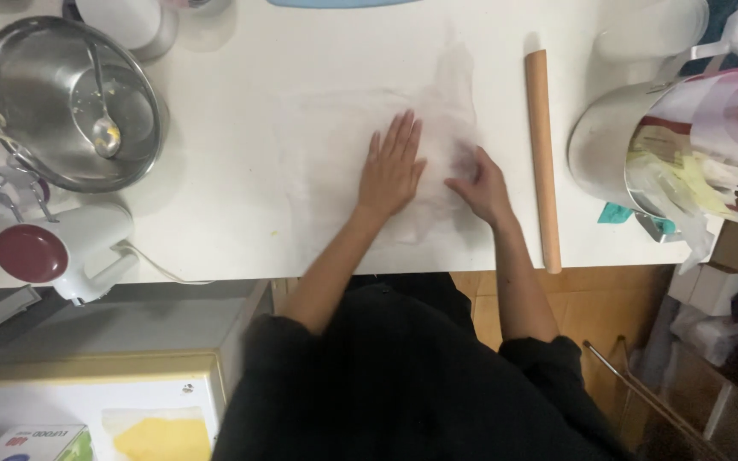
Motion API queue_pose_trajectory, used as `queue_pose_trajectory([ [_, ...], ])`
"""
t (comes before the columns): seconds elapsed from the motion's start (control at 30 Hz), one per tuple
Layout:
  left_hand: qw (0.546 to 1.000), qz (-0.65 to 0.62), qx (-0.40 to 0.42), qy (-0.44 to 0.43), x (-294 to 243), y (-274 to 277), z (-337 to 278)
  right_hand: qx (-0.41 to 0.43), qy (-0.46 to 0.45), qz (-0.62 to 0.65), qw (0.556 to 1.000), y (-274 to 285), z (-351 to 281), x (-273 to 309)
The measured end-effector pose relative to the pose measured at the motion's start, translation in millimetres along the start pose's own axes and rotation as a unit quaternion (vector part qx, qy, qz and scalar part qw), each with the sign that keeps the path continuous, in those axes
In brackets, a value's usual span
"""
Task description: Rolling out yellow dough between sheets of parchment paper using a rolling pin.
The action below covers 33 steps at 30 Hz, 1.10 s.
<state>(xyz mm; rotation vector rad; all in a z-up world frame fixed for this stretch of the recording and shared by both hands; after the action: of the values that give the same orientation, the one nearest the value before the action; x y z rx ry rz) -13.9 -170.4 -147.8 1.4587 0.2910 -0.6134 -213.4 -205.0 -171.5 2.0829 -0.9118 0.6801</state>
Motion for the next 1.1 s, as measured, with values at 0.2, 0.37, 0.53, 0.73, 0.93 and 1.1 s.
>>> queue_pose_trajectory([
  [0.2,0.989,0.116,0.085,0.044,-2.7,-25.1,3.4,-0.083,-0.041,-0.132,0.987,51.4,-37.5,-31.2],
  [0.37,0.994,0.100,0.036,0.003,-24.4,-17.0,2.4,-0.133,0.039,-0.150,0.979,13.0,-69.8,-53.4],
  [0.53,0.990,0.105,0.079,0.046,-8.0,-50.4,-4.4,-0.152,0.147,-0.245,0.946,-29.5,-117.4,-32.2],
  [0.73,0.981,0.192,0.004,0.018,-17.0,-14.0,6.5,-0.232,0.291,-0.323,0.870,-41.5,-118.0,43.5],
  [0.93,0.948,0.266,0.166,0.047,21.5,-70.1,-18.1,0.012,0.143,-0.396,0.907,-47.5,-117.9,-7.4],
  [1.1,0.902,0.366,0.225,0.047,57.9,-122.6,-31.1,-0.033,0.421,-0.295,0.857,-85.8,-146.9,26.9],
])
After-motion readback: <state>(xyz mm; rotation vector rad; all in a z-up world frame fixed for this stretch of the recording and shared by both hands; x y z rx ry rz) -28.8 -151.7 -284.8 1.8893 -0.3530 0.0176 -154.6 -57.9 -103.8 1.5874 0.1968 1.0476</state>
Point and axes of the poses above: each hand's wrist, its own z-axis towards the middle knuckle, its own y-axis out of the back of the hand, x = y × z, the point moved 6 cm from there along z, towards the middle knuckle, and after that the axes turned 8 degrees about -y, right-handed, at the moved point
